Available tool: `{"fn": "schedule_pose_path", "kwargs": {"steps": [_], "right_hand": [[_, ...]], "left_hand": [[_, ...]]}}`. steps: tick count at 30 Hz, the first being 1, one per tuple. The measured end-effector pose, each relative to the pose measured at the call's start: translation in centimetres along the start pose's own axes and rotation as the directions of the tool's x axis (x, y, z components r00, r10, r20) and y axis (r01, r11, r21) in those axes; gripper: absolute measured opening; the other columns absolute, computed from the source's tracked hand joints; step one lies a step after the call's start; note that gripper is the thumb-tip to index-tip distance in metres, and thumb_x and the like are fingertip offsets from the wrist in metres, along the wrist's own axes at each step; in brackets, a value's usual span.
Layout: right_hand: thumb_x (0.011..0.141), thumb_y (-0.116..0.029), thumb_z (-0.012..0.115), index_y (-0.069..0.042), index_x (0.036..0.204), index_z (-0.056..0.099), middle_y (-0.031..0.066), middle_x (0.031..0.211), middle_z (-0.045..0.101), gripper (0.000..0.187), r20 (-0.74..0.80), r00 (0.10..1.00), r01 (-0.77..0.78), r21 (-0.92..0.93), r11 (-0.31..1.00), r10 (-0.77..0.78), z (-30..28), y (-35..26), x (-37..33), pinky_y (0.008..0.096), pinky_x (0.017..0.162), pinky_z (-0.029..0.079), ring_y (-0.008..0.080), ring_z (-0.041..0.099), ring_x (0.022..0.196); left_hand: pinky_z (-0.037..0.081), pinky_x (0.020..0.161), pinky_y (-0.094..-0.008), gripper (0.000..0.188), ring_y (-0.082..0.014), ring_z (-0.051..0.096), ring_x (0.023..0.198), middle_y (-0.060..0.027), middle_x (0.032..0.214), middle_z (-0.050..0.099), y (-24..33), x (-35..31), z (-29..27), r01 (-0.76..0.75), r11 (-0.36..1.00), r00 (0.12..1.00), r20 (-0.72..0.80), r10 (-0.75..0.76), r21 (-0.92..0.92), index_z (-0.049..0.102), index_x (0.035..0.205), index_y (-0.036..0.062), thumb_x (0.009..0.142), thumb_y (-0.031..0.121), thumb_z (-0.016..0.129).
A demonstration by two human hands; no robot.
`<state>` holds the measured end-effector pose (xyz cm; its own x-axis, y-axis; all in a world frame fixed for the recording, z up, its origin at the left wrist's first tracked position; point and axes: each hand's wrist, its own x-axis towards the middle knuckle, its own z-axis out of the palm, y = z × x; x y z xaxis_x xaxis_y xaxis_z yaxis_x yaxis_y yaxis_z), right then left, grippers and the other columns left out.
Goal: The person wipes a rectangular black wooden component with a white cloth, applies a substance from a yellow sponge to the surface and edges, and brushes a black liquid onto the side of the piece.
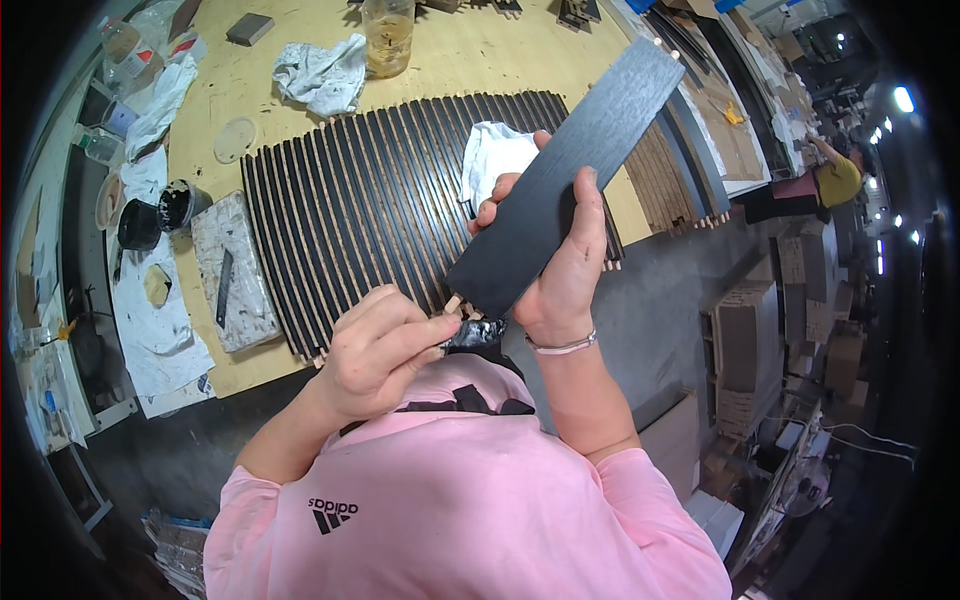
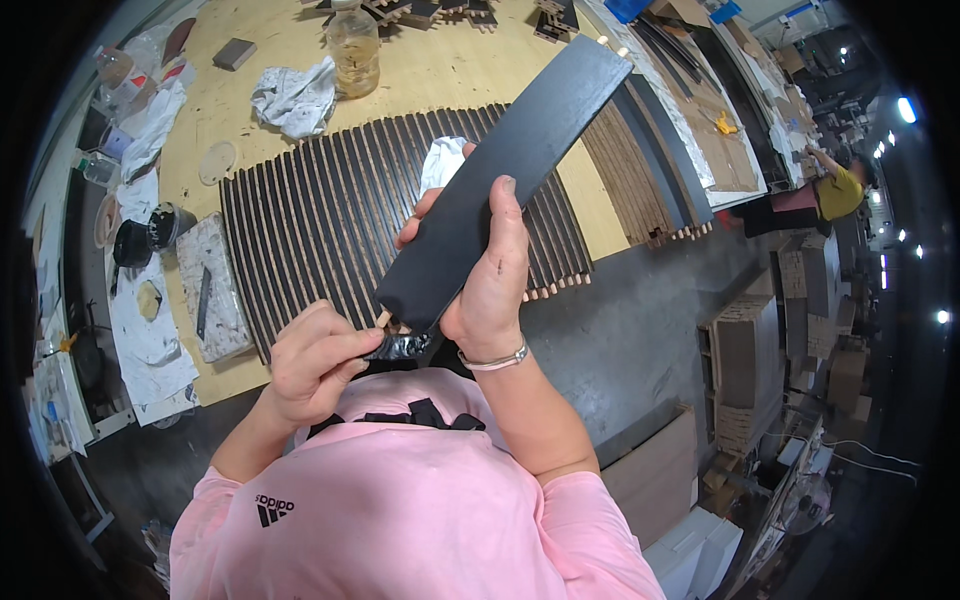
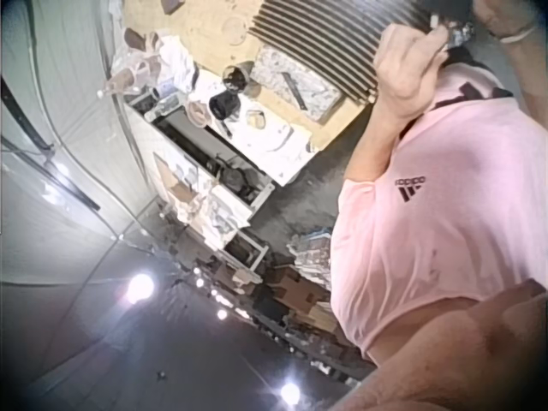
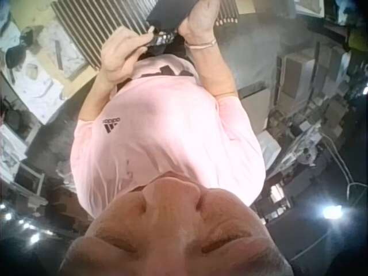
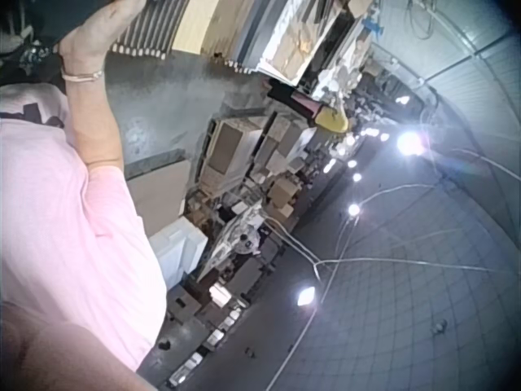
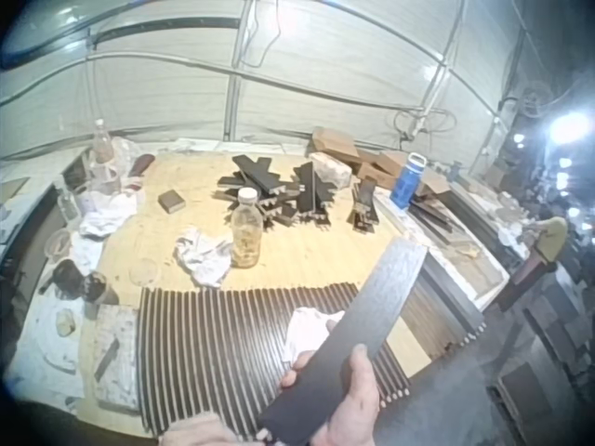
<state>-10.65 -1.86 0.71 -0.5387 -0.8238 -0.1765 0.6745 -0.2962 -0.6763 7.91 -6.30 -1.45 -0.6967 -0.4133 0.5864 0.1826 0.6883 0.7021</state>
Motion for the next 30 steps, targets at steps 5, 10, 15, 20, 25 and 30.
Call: {"fn": "schedule_pose_path", "kwargs": {"steps": [5,10,15,20,25,30], "right_hand": [[0.100,-0.055,0.030,-0.010,0.134,0.043,0.0117,0.086,0.061,0.058,0.025,0.999,-0.046,0.039,0.998,0.045,-0.1,-0.3,0.0,0.0383,0.066,0.055,0.0216,0.063,0.070],[0.098,-0.064,0.024,-0.009,0.134,0.044,0.0132,0.087,0.062,0.069,0.045,0.988,-0.151,0.031,0.988,0.150,-0.1,-0.1,0.0,0.0398,0.066,0.055,0.0234,0.064,0.071],[0.097,-0.067,0.023,-0.009,0.136,0.043,0.0143,0.088,0.061,0.073,0.084,0.980,-0.185,0.025,0.982,0.182,-0.2,0.1,-0.2,0.0394,0.067,0.055,0.0233,0.063,0.072],[0.096,-0.069,0.021,-0.007,0.136,0.043,0.0143,0.088,0.061,0.077,0.109,0.970,-0.219,0.018,0.976,0.216,-0.2,0.4,-0.1,0.0389,0.067,0.055,0.0232,0.062,0.072],[0.095,-0.070,0.022,-0.009,0.137,0.043,0.0148,0.089,0.061,0.077,0.108,0.965,-0.242,0.028,0.970,0.238,-0.1,0.7,0.3,0.0391,0.067,0.055,0.0239,0.062,0.072],[0.095,-0.070,0.021,-0.009,0.137,0.044,0.0127,0.089,0.063,0.077,0.055,0.958,-0.281,-0.016,0.960,0.281,0.5,0.6,0.1,0.0417,0.068,0.052,0.0245,0.062,0.074]], "left_hand": [[0.040,0.055,-0.0331,0.035,-0.0228,0.050,0.060,-0.0078,0.073,0.053,-0.2,0.2,-0.3,0.004,1.000,1.000,0.006,-0.004,-0.013,0.069,0.102,0.0004,0.067,-0.002,0.072],[0.041,0.054,-0.0327,0.035,-0.0221,0.051,0.061,-0.0074,0.074,0.054,-0.5,0.1,-0.1,-0.016,1.000,0.999,0.040,0.017,-0.020,0.069,0.102,0.0012,0.067,-0.001,0.072],[0.039,0.055,-0.0326,0.036,-0.0217,0.051,0.061,-0.0071,0.073,0.055,-0.5,0.4,-0.3,-0.012,1.000,1.000,0.015,0.013,-0.027,0.069,0.102,0.0009,0.067,-0.003,0.071],[0.042,0.056,-0.0335,0.032,-0.0234,0.053,0.062,-0.0085,0.074,0.056,-0.5,0.1,-0.8,0.023,0.996,0.995,0.101,-0.014,-0.089,0.070,0.100,0.0012,0.068,-0.002,0.072],[0.043,0.058,-0.0347,0.031,-0.0242,0.055,0.063,-0.0099,0.075,0.059,-0.7,-0.1,-1.9,0.091,0.985,0.993,0.088,-0.078,-0.147,0.069,0.101,-0.0006,0.070,-0.002,0.072],[0.041,0.058,-0.0340,0.030,-0.0246,0.054,0.064,-0.0103,0.074,0.058,-0.6,-0.2,-1.8,0.060,0.982,0.998,0.014,-0.059,-0.177,0.069,0.101,-0.0022,0.071,-0.005,0.067]]}}
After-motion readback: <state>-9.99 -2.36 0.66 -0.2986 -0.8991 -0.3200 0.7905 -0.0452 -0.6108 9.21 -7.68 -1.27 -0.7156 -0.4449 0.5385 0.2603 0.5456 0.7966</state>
